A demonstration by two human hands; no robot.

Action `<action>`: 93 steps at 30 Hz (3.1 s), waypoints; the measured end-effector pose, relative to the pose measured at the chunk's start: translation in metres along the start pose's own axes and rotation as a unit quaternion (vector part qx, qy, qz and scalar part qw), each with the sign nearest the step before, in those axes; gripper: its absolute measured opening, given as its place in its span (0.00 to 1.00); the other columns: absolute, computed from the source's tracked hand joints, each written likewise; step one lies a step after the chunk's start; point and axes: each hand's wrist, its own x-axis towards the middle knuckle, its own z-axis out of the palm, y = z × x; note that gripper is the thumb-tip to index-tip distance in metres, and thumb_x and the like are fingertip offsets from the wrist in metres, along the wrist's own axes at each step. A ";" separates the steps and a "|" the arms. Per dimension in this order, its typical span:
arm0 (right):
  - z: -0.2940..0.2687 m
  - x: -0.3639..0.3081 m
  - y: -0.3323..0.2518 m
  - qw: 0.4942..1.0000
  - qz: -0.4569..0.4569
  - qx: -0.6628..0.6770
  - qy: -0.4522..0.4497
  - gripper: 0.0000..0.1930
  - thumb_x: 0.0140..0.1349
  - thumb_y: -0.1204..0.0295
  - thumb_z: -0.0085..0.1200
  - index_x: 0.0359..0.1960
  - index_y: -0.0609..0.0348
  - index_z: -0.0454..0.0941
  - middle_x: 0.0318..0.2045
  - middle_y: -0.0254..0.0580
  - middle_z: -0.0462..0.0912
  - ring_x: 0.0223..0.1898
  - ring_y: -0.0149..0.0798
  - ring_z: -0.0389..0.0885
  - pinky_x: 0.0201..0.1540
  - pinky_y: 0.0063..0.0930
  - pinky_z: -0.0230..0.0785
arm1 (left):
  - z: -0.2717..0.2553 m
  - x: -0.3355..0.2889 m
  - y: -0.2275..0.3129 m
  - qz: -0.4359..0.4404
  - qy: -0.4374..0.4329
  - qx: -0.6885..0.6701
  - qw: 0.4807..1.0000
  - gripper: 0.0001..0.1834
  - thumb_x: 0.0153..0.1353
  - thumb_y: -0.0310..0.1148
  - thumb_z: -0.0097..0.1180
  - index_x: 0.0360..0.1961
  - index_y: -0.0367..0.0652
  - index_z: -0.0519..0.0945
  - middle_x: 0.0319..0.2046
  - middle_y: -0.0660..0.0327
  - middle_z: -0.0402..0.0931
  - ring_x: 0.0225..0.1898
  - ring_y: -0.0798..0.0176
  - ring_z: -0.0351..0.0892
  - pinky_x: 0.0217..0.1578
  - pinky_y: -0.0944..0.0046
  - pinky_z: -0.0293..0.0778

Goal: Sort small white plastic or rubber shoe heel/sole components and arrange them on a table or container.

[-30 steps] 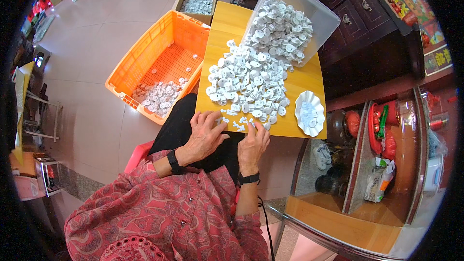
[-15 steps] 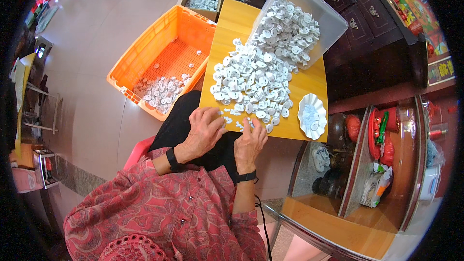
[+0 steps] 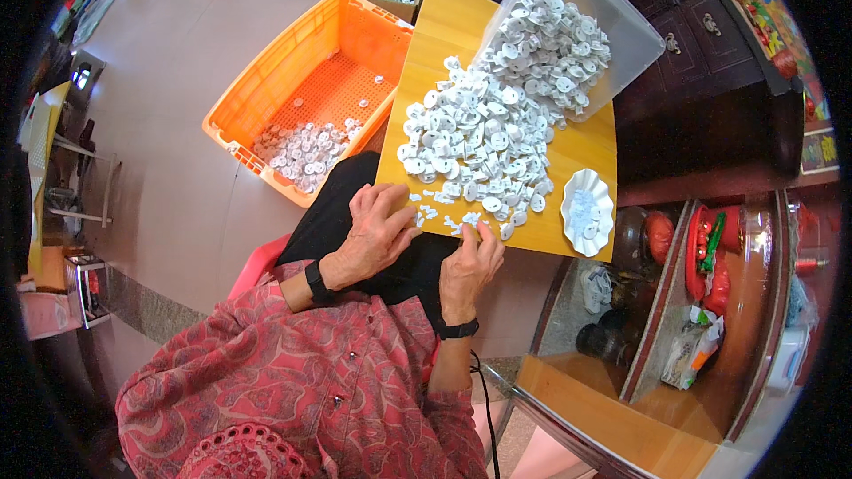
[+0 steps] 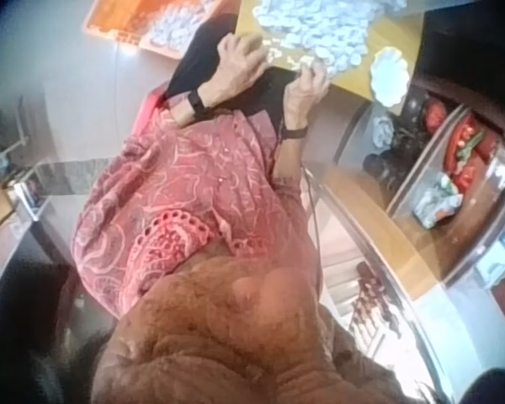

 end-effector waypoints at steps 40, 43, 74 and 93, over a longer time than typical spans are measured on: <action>-0.013 0.023 0.020 0.984 0.107 0.140 0.039 0.09 0.60 0.82 0.56 0.42 0.63 0.82 0.42 0.45 0.80 0.39 0.43 0.80 0.40 0.34 0.75 | 0.003 0.010 -0.003 -0.030 0.073 -0.006 0.997 0.14 0.52 0.22 0.65 0.42 0.40 0.80 0.49 0.50 0.74 0.53 0.45 0.72 0.52 0.47 0.66; -0.025 0.016 0.025 0.976 0.152 0.153 0.007 0.09 0.60 0.81 0.57 0.43 0.63 0.81 0.40 0.48 0.79 0.41 0.48 0.81 0.42 0.38 0.75 | 0.006 0.016 -0.003 -0.019 0.060 -0.012 0.998 0.13 0.52 0.23 0.64 0.41 0.40 0.80 0.47 0.53 0.74 0.51 0.47 0.72 0.51 0.48 0.65; 0.002 0.007 0.014 0.999 0.031 0.027 0.003 0.15 0.54 0.82 0.59 0.45 0.61 0.82 0.43 0.45 0.75 0.46 0.49 0.76 0.48 0.44 0.69 | 0.048 0.046 0.019 0.112 -0.080 0.029 0.990 0.09 0.53 0.31 0.56 0.37 0.45 0.81 0.38 0.56 0.68 0.48 0.52 0.67 0.59 0.45 0.55; -0.009 0.005 0.030 0.993 0.083 0.070 0.048 0.11 0.59 0.83 0.56 0.44 0.65 0.81 0.41 0.48 0.77 0.45 0.52 0.77 0.50 0.44 0.70 | 0.046 0.064 0.011 0.043 -0.014 0.043 0.998 0.21 0.51 0.24 0.60 0.49 0.40 0.77 0.42 0.55 0.73 0.43 0.54 0.72 0.43 0.57 0.65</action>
